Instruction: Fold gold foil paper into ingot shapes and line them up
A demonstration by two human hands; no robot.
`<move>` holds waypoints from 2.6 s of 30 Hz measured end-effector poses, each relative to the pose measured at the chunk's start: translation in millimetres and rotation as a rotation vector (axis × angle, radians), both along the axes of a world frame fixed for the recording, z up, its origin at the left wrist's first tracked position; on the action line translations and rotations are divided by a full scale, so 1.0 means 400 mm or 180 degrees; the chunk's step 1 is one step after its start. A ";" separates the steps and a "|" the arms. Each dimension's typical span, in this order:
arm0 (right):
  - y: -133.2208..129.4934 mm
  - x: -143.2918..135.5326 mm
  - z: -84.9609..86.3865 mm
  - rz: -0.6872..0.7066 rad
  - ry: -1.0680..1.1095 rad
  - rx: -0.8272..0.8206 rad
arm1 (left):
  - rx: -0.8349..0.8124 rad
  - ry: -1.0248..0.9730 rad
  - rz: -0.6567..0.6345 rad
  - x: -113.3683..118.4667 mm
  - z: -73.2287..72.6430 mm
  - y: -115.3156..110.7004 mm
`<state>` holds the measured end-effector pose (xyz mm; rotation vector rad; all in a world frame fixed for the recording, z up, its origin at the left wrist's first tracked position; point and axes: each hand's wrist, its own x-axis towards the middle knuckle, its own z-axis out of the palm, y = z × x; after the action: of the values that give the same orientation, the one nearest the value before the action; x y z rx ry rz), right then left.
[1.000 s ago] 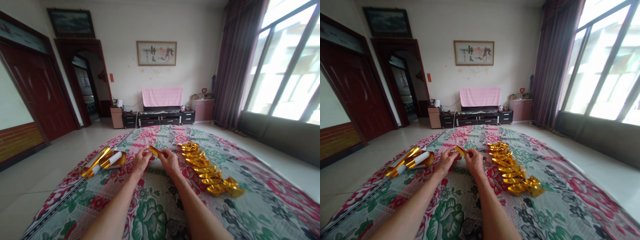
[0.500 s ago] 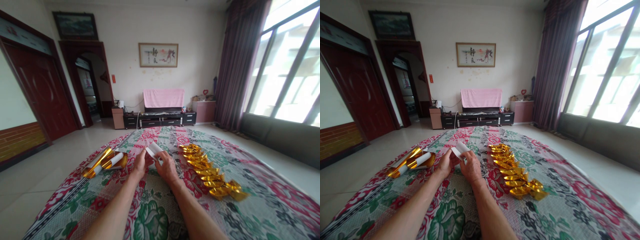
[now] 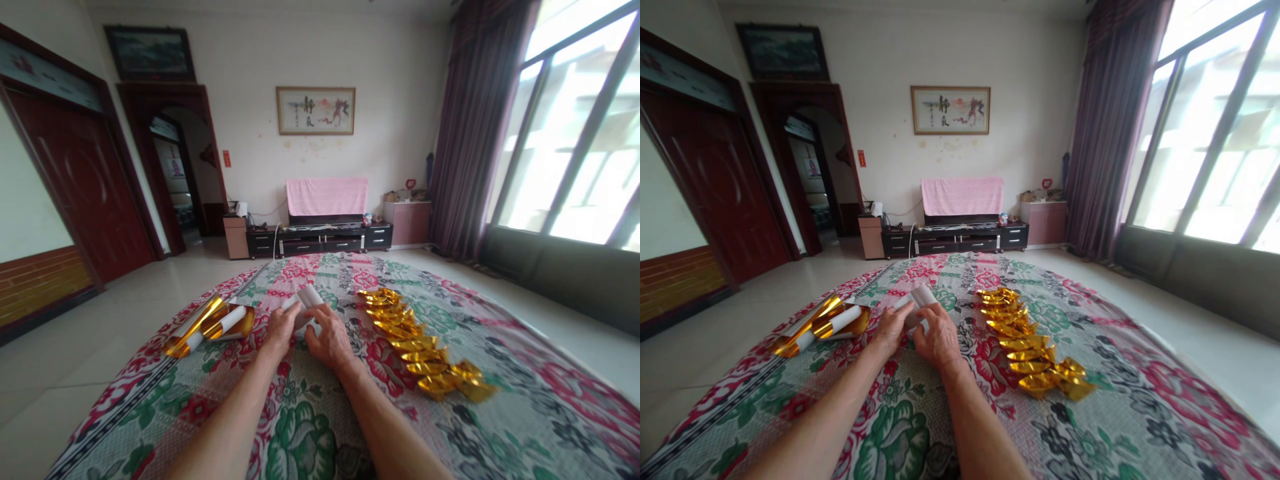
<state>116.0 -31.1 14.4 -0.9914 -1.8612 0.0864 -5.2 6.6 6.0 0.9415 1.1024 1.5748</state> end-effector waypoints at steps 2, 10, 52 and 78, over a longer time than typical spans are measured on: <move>0.004 0.001 0.001 -0.0181 0.0234 0.0063 | 0.0015 0.0130 0.0096 -0.003 -0.003 0.003; 0.037 0.014 -0.022 -0.0654 0.0737 -0.0097 | 0.0079 0.0740 0.0313 -0.004 -0.002 -0.007; 0.015 0.002 -0.011 -0.0562 0.0229 -0.0001 | 0.0069 0.0944 -0.0129 0.010 -0.009 -0.010; 0.030 0.009 -0.015 -0.0128 0.1205 -0.0465 | 0.0131 0.0572 -0.0634 0.015 0.032 -0.038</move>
<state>119.5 -19.1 8.5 -1.0313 -1.5032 0.3655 0.7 -8.7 18.8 1.2013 1.0660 1.3756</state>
